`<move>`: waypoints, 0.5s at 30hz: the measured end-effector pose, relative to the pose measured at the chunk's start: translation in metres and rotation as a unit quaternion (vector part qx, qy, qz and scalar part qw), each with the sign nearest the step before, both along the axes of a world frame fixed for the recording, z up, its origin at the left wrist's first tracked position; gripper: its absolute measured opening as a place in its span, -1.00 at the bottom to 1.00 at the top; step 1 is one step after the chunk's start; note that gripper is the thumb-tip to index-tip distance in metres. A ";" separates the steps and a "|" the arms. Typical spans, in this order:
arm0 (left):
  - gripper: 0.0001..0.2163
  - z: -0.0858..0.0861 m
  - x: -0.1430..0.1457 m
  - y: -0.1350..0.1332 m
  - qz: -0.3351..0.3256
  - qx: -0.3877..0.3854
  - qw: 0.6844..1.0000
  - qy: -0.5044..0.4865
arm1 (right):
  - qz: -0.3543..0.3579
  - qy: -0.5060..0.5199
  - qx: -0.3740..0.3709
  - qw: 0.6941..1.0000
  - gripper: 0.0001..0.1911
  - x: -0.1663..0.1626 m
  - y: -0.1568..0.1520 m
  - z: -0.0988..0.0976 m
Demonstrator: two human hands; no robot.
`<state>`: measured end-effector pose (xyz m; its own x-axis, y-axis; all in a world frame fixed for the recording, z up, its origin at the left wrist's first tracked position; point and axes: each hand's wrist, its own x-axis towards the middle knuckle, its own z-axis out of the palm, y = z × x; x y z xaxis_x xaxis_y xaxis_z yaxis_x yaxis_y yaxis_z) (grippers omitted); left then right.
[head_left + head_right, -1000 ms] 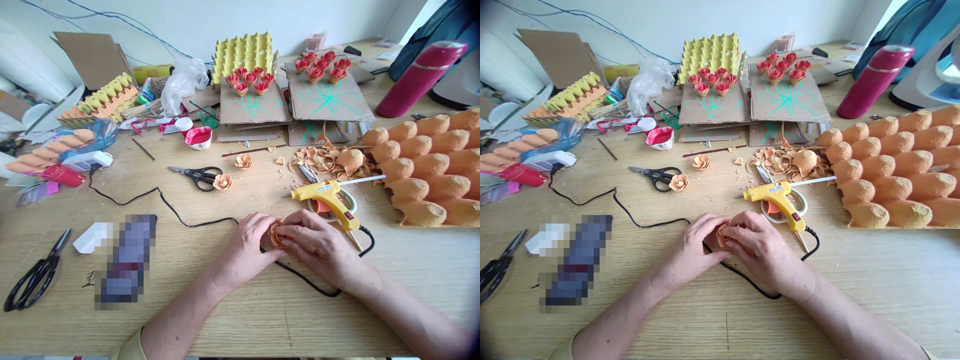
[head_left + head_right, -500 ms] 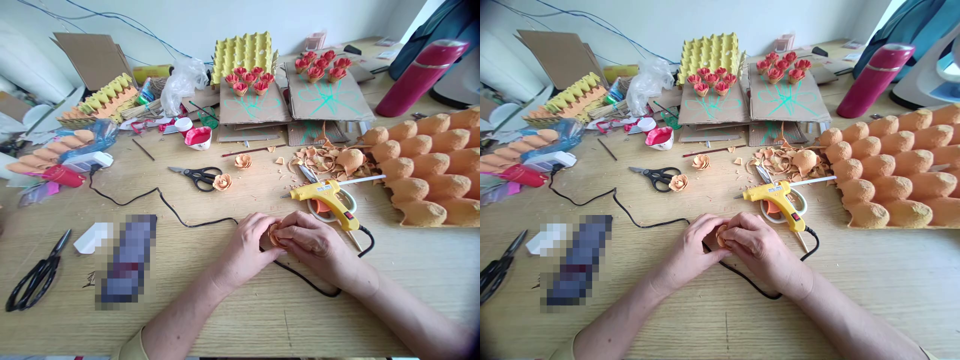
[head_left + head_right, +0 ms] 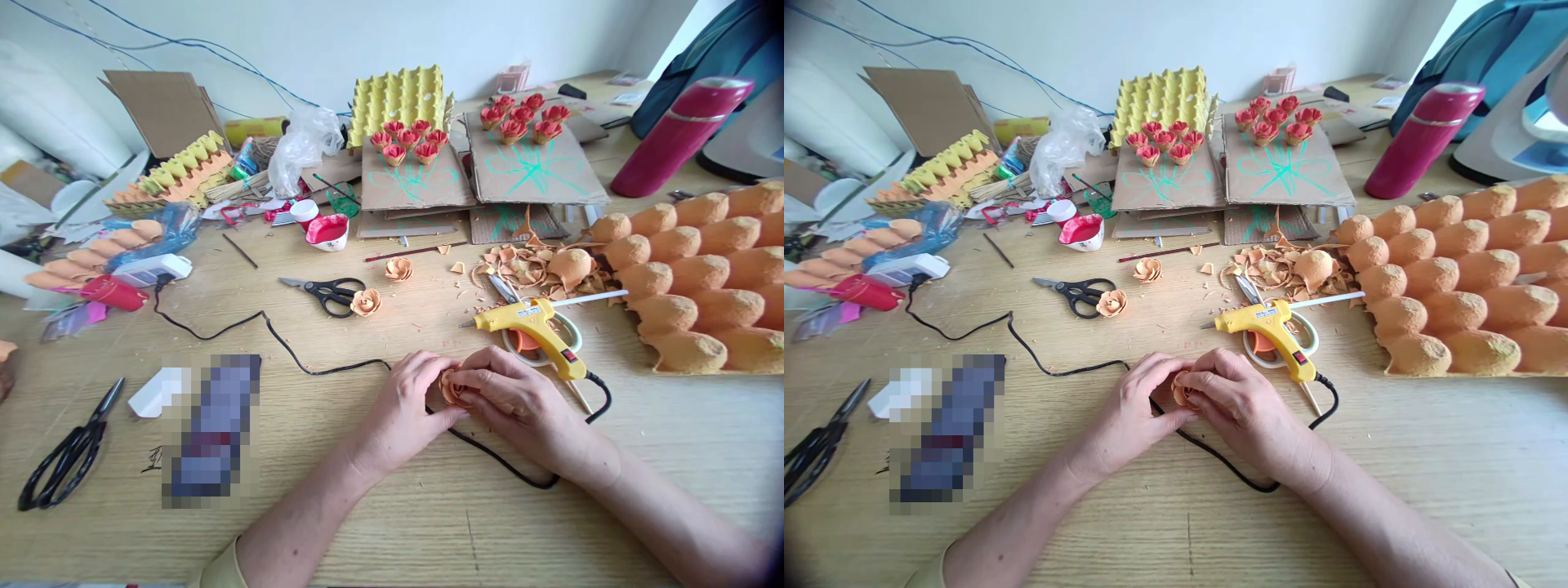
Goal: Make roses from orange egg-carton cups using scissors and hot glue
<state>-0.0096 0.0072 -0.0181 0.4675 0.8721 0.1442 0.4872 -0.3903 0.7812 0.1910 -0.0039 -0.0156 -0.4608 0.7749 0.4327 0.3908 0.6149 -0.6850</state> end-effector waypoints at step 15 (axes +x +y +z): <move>-0.64 0.001 -0.034 0.037 0.209 0.102 0.972 0.042 | -0.048 -0.010 0.067 0.997 -0.75 0.008 -0.006 0.005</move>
